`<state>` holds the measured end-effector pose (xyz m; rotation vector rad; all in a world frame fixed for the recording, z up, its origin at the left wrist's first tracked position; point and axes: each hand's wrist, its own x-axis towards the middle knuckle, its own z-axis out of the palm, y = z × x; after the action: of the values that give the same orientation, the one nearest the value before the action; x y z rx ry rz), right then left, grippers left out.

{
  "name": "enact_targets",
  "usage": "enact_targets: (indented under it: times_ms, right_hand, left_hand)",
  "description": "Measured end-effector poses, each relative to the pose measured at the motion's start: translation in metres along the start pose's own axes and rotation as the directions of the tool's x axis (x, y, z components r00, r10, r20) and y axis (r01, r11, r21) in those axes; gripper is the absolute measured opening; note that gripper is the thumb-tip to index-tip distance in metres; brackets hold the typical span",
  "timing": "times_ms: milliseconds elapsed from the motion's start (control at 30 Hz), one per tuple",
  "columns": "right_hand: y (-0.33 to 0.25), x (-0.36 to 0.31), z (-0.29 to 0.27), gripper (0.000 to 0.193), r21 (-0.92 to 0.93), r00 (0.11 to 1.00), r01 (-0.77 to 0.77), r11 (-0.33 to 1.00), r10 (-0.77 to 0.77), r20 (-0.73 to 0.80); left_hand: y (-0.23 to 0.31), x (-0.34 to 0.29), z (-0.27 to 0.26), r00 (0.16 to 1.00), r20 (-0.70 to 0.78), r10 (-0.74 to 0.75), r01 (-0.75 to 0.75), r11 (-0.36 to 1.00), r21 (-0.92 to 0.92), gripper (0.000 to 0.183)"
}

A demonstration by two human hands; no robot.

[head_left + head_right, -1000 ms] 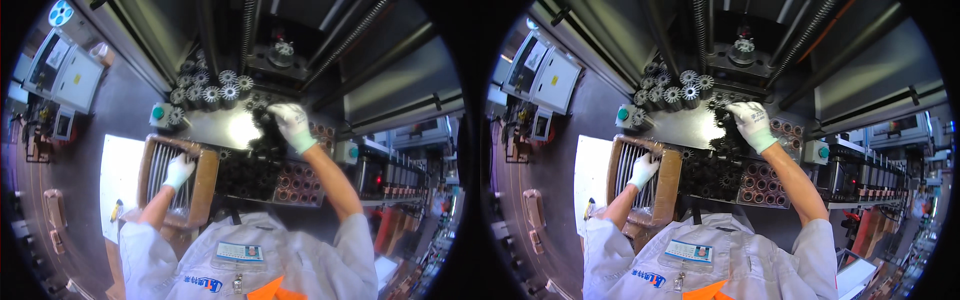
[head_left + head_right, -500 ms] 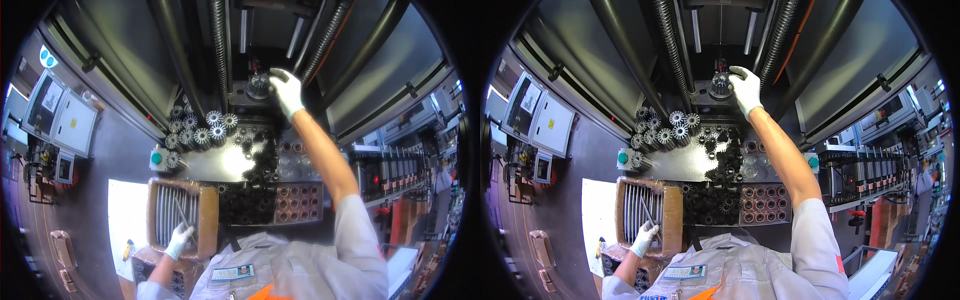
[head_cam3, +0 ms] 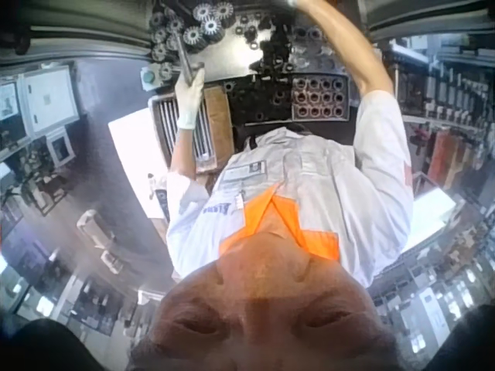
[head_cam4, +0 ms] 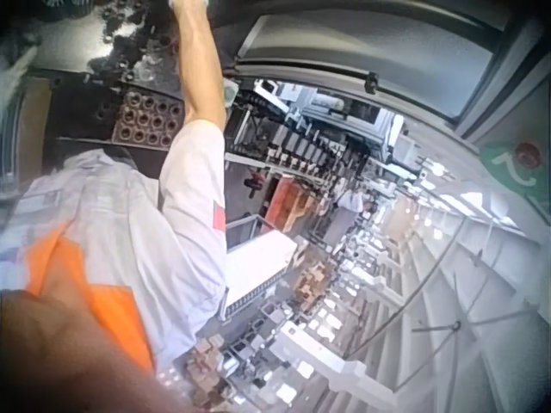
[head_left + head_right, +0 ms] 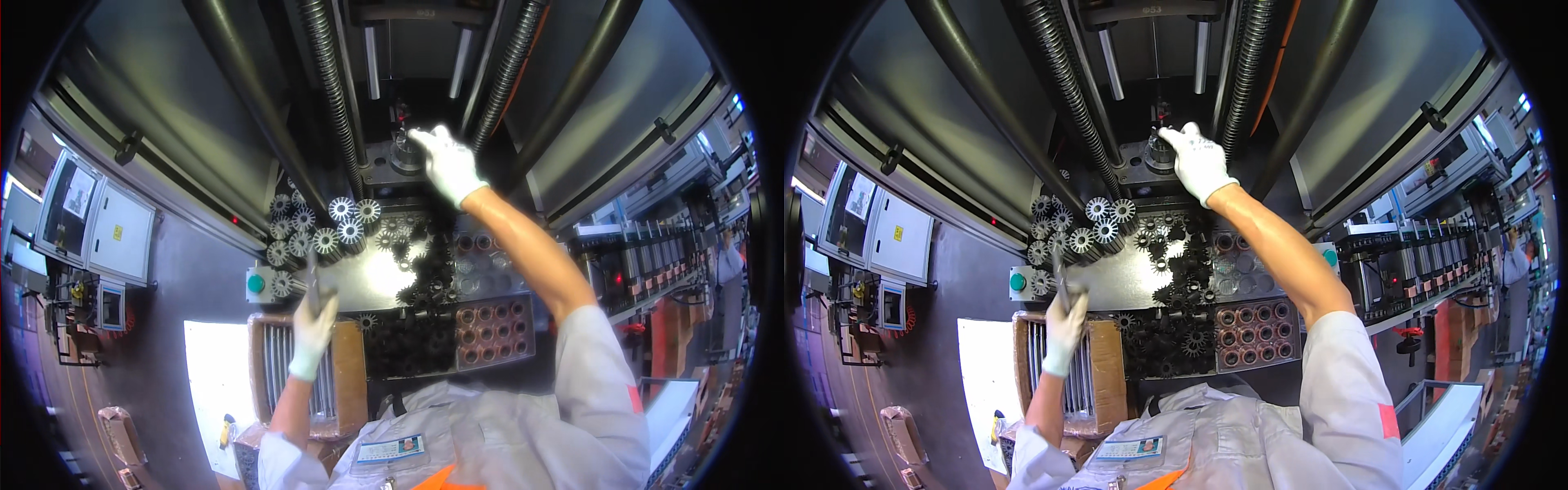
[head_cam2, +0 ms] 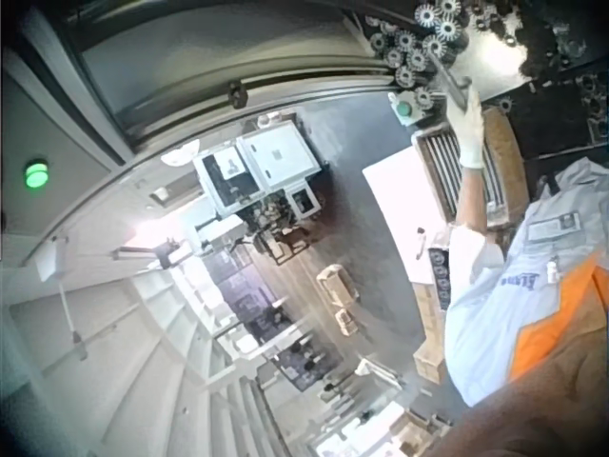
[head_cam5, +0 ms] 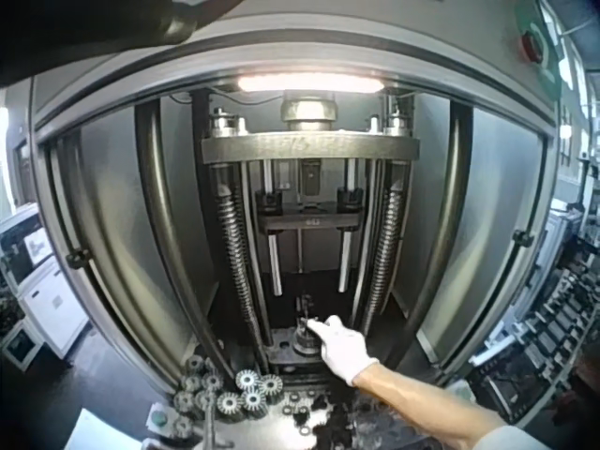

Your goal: The person picks up metal gear components from a bin, places them into a vertical press machine, and activates the press. They then take finished motor rotors from a conveyor, place them into a large white foam storage crate, and move the crate across the floor.

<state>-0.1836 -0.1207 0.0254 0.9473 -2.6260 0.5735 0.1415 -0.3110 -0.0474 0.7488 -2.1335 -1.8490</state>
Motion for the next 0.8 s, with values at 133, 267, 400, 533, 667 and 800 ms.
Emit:
enact_targets:
  times_ms: [133,267,400,533,667,800]
  right_hand:
    - [0.001,0.013,-0.017,0.034,0.084,0.999,0.017,0.996,-0.019,0.028]
    - [0.002,-0.044,-0.047,0.031,0.306,0.99,0.041,0.951,0.002,-0.138]
    - [0.046,-0.158,-0.086,0.029,0.304,0.999,-0.018,0.953,0.006,0.04]
    - [0.072,-0.261,-0.113,0.027,0.219,0.97,-0.178,0.959,0.134,0.201]
    - [0.079,-0.338,-0.152,0.024,0.238,0.933,-0.324,0.916,0.267,0.242]
    - [0.097,-0.376,-0.165,0.022,0.316,0.903,-0.427,0.847,0.383,0.193]
  left_hand:
    - [0.074,0.083,0.079,0.969,0.076,0.235,-0.235,0.972,-0.019,0.029]
    - [0.148,0.14,0.137,0.957,0.151,0.249,-0.203,0.942,-0.269,0.022]
    - [0.212,0.175,0.179,0.903,0.127,0.411,-0.355,0.879,-0.32,0.021]
    - [0.242,0.207,0.188,0.861,-0.03,0.507,-0.488,0.809,-0.327,0.023]
    - [0.256,0.266,0.189,0.751,-0.109,0.651,-0.656,0.716,-0.24,0.038]
    - [0.25,0.284,0.181,0.659,-0.008,0.752,-0.733,0.641,-0.227,0.04]
